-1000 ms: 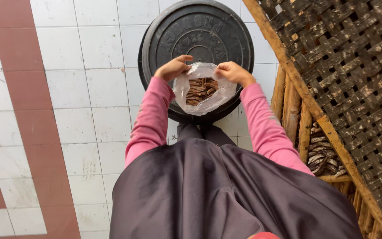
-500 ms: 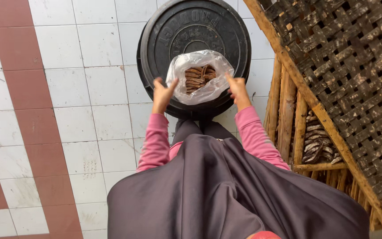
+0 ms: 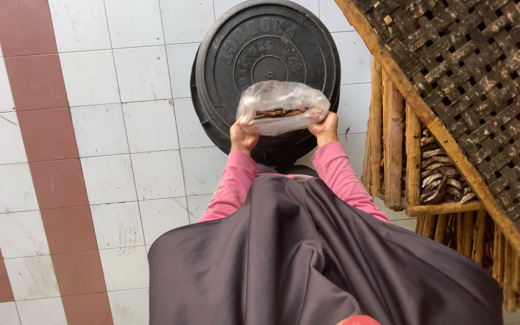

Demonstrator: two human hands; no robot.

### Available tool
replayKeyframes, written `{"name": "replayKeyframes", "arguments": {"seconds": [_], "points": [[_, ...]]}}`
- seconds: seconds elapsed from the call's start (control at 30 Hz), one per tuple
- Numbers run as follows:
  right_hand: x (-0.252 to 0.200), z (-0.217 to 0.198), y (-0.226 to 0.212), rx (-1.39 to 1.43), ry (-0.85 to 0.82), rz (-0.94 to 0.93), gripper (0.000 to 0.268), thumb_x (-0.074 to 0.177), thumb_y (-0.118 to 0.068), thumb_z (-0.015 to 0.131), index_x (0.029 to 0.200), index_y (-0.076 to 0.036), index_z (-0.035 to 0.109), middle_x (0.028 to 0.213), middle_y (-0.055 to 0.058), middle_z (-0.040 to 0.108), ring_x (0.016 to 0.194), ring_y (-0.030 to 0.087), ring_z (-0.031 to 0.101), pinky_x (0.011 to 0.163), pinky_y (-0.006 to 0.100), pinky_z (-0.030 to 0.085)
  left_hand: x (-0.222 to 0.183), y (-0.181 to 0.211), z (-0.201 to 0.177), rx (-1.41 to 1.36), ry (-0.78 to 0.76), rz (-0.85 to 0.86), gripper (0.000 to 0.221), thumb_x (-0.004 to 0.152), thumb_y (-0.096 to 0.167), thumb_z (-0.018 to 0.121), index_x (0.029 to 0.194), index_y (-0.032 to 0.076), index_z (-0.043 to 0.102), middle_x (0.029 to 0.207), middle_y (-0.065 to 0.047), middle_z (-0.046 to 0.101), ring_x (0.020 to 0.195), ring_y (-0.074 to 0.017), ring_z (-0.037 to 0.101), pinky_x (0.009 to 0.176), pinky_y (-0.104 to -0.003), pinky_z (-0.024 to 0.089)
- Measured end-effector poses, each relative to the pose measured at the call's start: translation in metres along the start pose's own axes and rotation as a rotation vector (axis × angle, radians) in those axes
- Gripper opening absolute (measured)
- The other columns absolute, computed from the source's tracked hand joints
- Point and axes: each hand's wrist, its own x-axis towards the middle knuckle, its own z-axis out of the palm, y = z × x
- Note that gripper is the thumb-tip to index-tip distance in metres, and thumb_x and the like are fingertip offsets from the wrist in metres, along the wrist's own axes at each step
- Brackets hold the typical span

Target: The person sorts dried food slices from a woven tray and places them into a clear plastic bag held over a black container.

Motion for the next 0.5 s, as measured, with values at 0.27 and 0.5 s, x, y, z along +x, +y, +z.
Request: {"name": "replayKeyframes", "arguments": {"seconds": [0.27,0.5], "points": [[-0.034,0.035,-0.002,-1.516,0.276,-1.106,0.054,0.105,-0.037,0.063,0.139,0.002,0.045,0.138,0.018,0.052,0.131,0.033,0.053,0.113,0.047,0.044,-0.058,0.037,0.081,1.678,0.547,1.088,0.090,0.085,0.022,0.074,0.156,-0.003,0.025,0.158,-0.024,0.033,0.148,-0.0440,0.032,0.124,-0.049,0.025],[-0.011,0.099,0.001,-2.335,-0.385,-0.689,0.021,0.099,-0.028,0.076,0.106,-0.010,0.070,0.115,0.013,0.070,0.103,0.025,0.069,0.089,0.041,0.056,-0.027,0.029,0.165,2.367,-0.208,0.311,0.050,0.096,0.030,0.072,0.141,0.018,0.057,0.120,-0.010,0.074,0.124,-0.0294,0.066,0.120,-0.049,0.033]]}}
